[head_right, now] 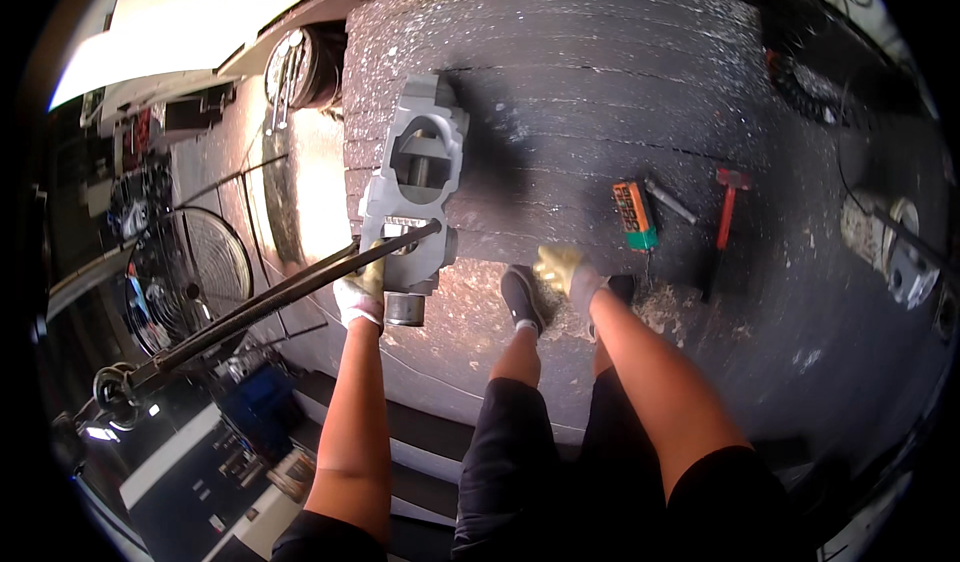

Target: The person uses a remote control to operate an overhead hoist, lifting a metal engine component and placing it onto the bed of a CNC machine.

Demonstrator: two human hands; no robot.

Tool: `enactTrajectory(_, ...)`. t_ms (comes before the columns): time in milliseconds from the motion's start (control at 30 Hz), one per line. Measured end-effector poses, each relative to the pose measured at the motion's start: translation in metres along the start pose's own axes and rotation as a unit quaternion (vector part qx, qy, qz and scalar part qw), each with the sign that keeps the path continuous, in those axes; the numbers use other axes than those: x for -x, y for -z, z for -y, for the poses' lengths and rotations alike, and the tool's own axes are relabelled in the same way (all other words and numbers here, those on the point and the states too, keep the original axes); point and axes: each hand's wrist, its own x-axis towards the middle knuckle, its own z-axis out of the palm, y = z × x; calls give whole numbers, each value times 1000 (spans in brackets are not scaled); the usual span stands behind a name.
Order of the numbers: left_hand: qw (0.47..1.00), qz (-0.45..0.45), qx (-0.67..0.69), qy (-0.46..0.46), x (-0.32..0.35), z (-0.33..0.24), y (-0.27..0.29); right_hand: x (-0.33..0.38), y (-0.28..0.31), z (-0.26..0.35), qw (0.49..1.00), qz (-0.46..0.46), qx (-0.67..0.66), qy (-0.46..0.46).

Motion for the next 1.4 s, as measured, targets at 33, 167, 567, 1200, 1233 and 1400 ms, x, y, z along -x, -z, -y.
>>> enactTrajectory(33,999,20,29,8,1,-2,-1,-18,4,19,1000,5,12,-1)
enactTrajectory(167,997,25,71,13,0,-3,-3,-83,-8,97,996,19,-15,81)
enactTrajectory(567,992,33,123,11,1,-48,1,-288,-74,236,982,-88,65,153)
enactTrajectory(1200,971,129,201,17,-9,110,52,-47,-123,175,912,-213,-245,250)
enactTrajectory(1233,972,149,178,12,-16,114,50,-24,-117,173,905,-236,-250,251)
enactTrajectory(1400,950,226,201,-74,-68,127,47,23,-95,158,888,-228,-296,269)
